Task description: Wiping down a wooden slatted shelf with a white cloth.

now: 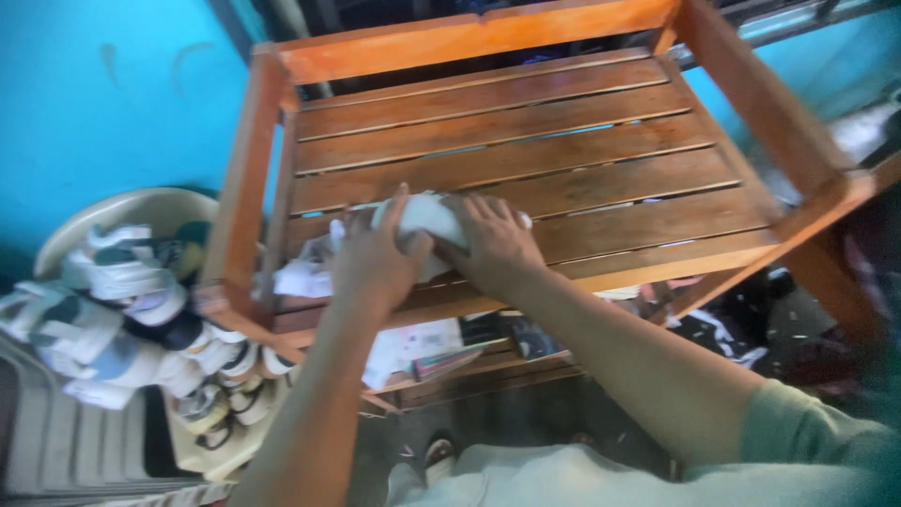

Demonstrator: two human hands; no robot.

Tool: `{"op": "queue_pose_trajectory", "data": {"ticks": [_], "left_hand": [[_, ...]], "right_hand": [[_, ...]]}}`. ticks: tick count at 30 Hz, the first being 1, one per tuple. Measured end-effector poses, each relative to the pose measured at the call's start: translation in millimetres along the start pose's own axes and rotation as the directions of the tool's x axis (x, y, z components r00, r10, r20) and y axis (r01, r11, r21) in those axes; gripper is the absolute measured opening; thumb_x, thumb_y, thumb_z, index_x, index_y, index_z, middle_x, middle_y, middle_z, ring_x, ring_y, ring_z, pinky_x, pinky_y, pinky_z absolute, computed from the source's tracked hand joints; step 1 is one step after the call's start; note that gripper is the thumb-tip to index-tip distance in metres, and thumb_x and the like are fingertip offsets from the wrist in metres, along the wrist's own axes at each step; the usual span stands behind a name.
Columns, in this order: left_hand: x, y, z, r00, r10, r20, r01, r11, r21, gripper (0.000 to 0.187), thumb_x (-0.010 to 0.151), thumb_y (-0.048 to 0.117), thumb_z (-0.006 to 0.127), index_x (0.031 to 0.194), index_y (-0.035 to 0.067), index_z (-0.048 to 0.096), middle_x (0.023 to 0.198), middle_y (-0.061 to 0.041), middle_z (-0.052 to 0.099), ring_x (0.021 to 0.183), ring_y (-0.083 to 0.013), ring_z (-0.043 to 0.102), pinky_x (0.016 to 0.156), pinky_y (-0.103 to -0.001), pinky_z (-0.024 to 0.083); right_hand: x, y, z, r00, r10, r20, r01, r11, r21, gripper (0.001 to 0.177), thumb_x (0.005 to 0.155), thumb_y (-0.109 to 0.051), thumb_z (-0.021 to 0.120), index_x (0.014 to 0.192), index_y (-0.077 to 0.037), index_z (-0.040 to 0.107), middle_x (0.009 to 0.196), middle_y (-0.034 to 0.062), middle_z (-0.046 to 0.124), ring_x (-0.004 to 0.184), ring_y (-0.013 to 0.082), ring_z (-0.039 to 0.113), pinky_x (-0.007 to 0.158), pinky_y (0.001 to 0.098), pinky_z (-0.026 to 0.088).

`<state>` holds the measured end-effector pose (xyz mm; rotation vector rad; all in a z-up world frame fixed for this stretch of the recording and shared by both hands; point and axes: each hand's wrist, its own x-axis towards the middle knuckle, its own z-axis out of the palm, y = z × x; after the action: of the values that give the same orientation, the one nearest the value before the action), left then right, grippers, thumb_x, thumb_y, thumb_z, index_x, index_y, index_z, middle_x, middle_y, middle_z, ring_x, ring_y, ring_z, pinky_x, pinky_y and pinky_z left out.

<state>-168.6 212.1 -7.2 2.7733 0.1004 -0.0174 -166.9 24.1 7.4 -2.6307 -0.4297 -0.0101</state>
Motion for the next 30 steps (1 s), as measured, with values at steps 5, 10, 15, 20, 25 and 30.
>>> {"op": "queue_pose_trajectory", "data": {"ticks": [5,10,15,20,25,30], "left_hand": [[-7,70,-8,0.985,-0.174,0.011,0.174,0.985,-0.005,0.065,0.092,0.083,0.023,0.142,0.054,0.053,0.150,0.000,0.055,0.144,-0.0351,0.046,0.115,-0.062,0.028],[-15,134,19,0.980,-0.194,-0.039,0.192,0.980,-0.049,0.058,0.100,0.074,0.021,0.143,0.051,0.052,0.163,0.010,0.039,0.153,-0.0197,0.034,0.126,-0.057,0.010],[-22,207,31,0.985,-0.173,0.001,0.172,0.978,-0.119,0.056,0.104,0.065,0.023,0.149,0.045,0.051,0.162,0.008,0.042,0.153,-0.0203,0.035,0.126,-0.057,0.013],[-6,270,73,0.996,-0.056,-0.064,0.050,0.995,-0.082,0.055,0.105,0.062,0.028,0.146,0.037,0.055,0.154,0.002,0.052,0.148,-0.0220,0.042,0.124,-0.056,0.017],[2,324,94,0.997,0.058,-0.046,-0.062,0.995,-0.073,0.058,0.106,0.059,0.026,0.145,0.029,0.057,0.153,-0.004,0.054,0.144,-0.0278,0.048,0.124,-0.058,0.017],[15,316,112,0.987,0.038,-0.156,-0.043,0.999,-0.030,0.055,0.106,0.061,0.030,0.140,0.031,0.059,0.143,-0.007,0.061,0.138,-0.0317,0.054,0.115,-0.059,0.030]], "right_hand": [[-29,32,-36,0.996,-0.068,0.051,0.068,0.998,0.000,0.062,0.099,-0.059,0.055,0.151,-0.025,0.045,0.139,0.0036,0.055,0.144,0.0304,0.042,0.117,0.0627,0.030],[-45,93,-57,0.994,-0.105,0.022,0.106,0.994,-0.032,0.067,0.097,-0.060,0.054,0.152,-0.024,0.042,0.144,0.0042,0.053,0.148,0.0295,0.039,0.118,0.0591,0.032],[-61,158,-82,0.992,-0.116,-0.050,0.113,0.992,-0.058,0.066,0.096,-0.063,0.055,0.149,-0.025,0.045,0.142,0.0056,0.057,0.146,0.0297,0.042,0.118,0.0550,0.034],[-86,210,-117,0.991,-0.016,-0.132,0.007,0.998,-0.067,0.066,0.096,-0.063,0.057,0.150,-0.025,0.048,0.142,0.0076,0.057,0.146,0.0303,0.043,0.118,0.0554,0.034],[-101,248,-130,0.973,0.183,-0.139,-0.179,0.983,0.041,0.073,0.094,-0.062,0.060,0.156,-0.029,0.042,0.151,0.0089,0.050,0.147,0.0366,0.040,0.106,0.0634,0.049],[-101,246,-127,0.976,0.140,-0.166,-0.125,0.987,0.098,0.071,0.097,-0.062,0.052,0.156,-0.023,0.044,0.151,0.0142,0.050,0.144,0.0419,0.042,0.099,0.0602,0.054]]}}
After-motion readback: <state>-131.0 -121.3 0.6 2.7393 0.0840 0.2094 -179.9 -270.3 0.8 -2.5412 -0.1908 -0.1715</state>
